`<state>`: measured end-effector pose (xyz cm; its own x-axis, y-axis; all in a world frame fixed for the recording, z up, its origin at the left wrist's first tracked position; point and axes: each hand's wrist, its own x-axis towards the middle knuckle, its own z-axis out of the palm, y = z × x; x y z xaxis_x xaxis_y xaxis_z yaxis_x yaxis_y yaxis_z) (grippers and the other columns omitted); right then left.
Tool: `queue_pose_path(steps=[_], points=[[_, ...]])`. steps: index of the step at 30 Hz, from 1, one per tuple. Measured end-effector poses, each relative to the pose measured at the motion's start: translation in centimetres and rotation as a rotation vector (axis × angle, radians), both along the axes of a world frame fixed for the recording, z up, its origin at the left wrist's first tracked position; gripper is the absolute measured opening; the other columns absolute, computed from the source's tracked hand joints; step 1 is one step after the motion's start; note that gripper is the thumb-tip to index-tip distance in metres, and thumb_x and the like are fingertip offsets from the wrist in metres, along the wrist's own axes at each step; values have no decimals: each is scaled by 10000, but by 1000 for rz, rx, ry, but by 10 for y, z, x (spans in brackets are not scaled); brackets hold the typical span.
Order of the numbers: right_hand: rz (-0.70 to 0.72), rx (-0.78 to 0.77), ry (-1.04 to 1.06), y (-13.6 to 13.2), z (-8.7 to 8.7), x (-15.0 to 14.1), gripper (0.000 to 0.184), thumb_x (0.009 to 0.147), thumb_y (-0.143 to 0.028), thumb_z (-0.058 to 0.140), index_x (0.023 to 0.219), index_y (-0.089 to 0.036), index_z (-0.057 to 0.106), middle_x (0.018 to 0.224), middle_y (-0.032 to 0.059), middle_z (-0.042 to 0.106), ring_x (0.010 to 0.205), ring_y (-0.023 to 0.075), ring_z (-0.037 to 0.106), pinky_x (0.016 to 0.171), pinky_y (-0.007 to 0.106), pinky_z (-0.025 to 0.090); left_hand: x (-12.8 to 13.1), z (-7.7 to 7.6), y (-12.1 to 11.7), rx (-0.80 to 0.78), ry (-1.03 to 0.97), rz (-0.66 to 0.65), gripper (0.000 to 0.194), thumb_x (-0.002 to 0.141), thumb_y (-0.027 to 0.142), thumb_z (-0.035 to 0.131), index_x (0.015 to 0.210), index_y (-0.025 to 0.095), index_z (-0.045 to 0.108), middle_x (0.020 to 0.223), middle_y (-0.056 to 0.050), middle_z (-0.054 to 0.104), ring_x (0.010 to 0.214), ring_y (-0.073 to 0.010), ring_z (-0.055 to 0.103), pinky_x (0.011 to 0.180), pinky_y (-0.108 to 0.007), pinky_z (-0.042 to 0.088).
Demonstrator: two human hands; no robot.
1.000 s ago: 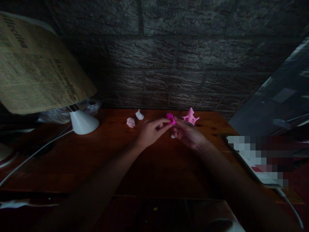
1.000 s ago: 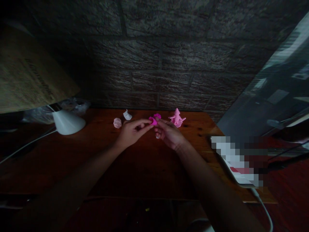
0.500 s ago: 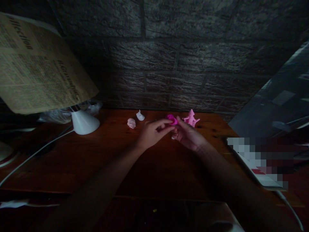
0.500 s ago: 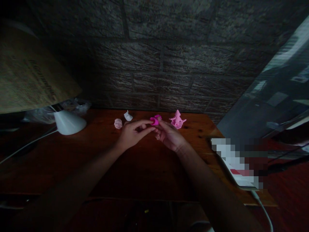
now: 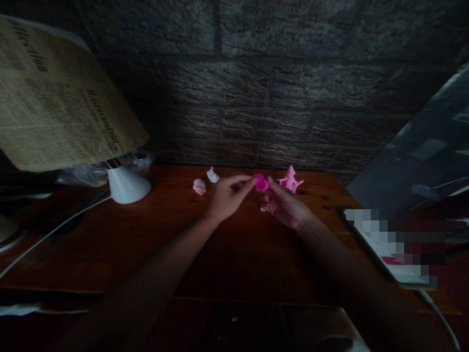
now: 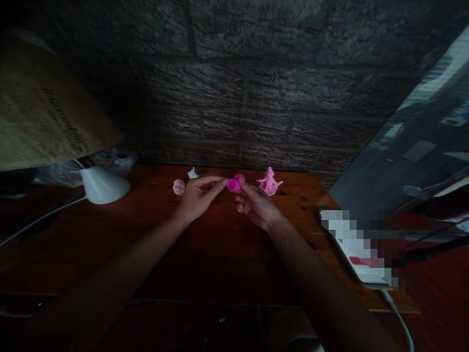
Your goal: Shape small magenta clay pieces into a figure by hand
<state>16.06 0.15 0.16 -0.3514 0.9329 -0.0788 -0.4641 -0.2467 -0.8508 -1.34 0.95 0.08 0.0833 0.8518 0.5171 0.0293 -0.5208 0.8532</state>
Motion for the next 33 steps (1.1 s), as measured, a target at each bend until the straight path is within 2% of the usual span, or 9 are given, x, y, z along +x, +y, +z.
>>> queue_pose_path(steps=[4,8,14,19,25,29,33], points=[[9,7,0,0,0,0,267,726,-391,880,859,-220,723,728,-38,668,560,60,506,492,187,417,0,-1,1,-235,-127,-168,213,825,378,756,950,211,797,665,1,654,502,-72,441,495,-237,342],[48,-3,0,-1,0,0,269,744,-414,864,860,-218,722,743,-38,683,562,53,525,512,178,443,3,-2,1,-395,-276,-343,296,752,398,818,977,207,798,706,1,636,521,-49,426,509,-224,334],[75,-40,30,-2,-1,-2,274,741,-398,869,875,-210,720,804,-31,707,585,48,531,521,163,446,8,-2,-1,-312,-275,-299,314,767,440,800,961,194,797,630,19,577,510,-53,391,487,-228,306],[104,-69,104,-2,0,-1,285,716,-361,890,842,-215,682,723,-56,653,571,52,497,532,176,430,5,2,-3,-268,-227,-351,371,809,500,748,1021,198,788,541,41,506,478,-66,396,469,-231,290],[113,-61,70,-4,2,-1,248,752,-365,856,791,-218,660,656,-63,591,538,64,454,509,195,406,4,3,-7,-234,-129,-289,326,788,473,777,995,222,792,553,27,547,497,-84,428,483,-244,333],[112,-33,30,-5,3,-2,249,759,-378,847,809,-223,658,679,-56,597,541,69,448,504,203,397,5,2,-7,-248,-132,-322,328,817,461,749,1031,216,788,564,21,554,499,-85,439,481,-245,337],[107,-19,13,-5,2,-3,252,757,-392,846,810,-232,659,690,-55,607,540,70,454,502,205,400,6,1,-6,-246,-143,-323,287,787,413,791,996,216,795,583,18,575,498,-74,442,475,-231,336]])
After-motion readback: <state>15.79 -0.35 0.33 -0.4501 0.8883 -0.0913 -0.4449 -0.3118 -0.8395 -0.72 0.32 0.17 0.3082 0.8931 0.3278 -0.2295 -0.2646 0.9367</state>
